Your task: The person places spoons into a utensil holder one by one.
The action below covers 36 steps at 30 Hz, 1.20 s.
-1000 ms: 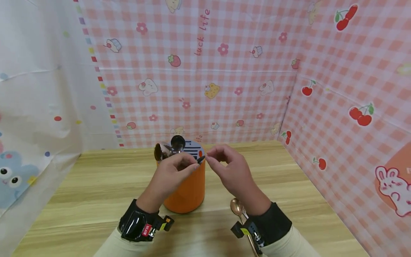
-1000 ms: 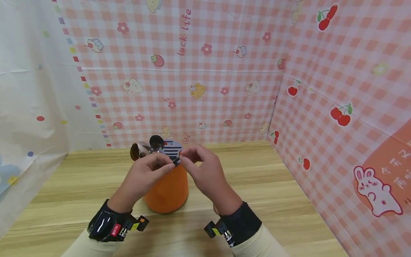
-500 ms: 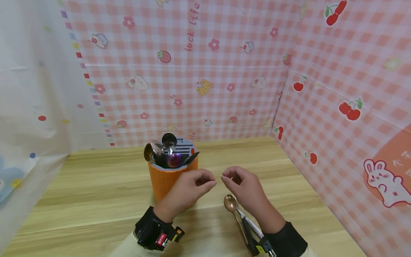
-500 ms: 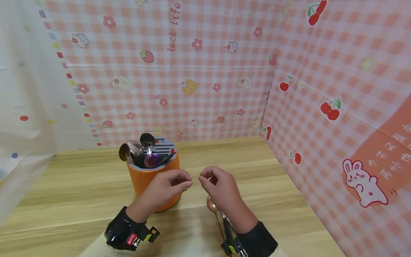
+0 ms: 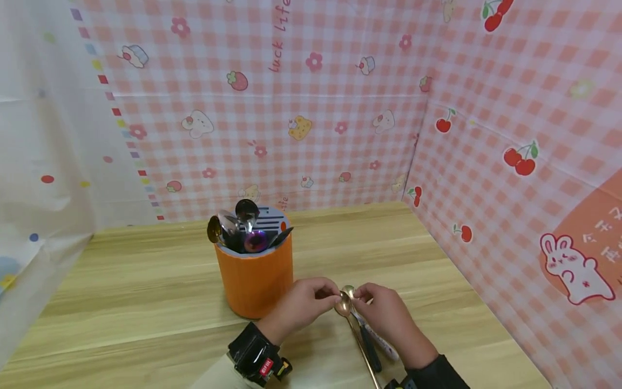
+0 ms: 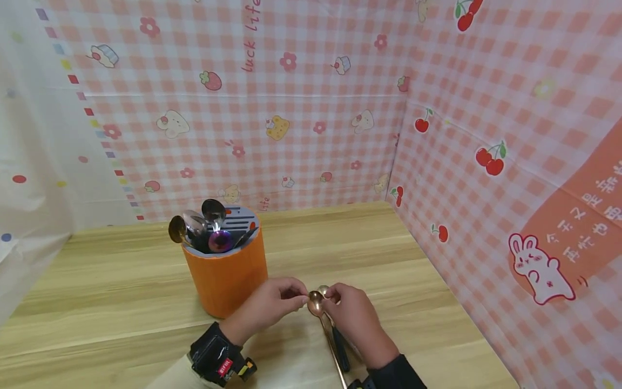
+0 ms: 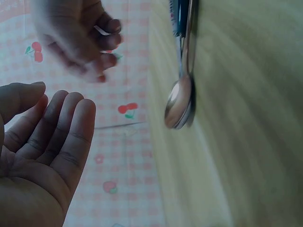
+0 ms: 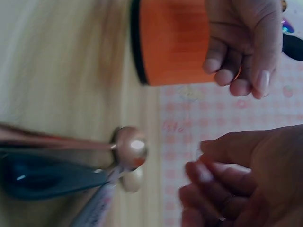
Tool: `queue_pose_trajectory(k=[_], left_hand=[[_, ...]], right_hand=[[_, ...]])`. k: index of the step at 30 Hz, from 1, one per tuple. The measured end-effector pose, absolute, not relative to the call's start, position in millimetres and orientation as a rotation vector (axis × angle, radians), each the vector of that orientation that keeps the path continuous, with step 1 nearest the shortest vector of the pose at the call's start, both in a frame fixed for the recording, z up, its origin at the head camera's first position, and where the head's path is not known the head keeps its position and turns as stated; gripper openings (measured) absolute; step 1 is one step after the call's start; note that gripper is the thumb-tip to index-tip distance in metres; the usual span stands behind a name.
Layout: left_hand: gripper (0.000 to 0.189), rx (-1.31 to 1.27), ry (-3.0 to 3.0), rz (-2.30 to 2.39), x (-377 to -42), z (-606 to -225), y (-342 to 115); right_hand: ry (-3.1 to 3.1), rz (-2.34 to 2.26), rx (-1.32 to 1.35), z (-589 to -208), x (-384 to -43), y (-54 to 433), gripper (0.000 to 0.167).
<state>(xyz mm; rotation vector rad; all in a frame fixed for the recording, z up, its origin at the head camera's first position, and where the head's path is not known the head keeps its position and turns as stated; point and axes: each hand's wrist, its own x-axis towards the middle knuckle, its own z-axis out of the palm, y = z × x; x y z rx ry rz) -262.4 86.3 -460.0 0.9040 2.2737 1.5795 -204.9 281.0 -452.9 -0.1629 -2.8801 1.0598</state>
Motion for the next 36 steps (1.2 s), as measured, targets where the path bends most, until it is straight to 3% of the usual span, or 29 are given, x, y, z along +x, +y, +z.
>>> queue_pose_trajectory(k=[8,36], left_hand=[[0.008,0.869,2.261,1.569,-261.6,-477.2,95.7],[0.004,0.836,2.13,1.493,-246.8,-512.7,115.8]], right_hand=[[-3.073,0.863,-0.232,-474.2,-202.8,295.6,0.011],[-3.14,0.98,-0.249,-496.4,-196.6,296.4,0.017]])
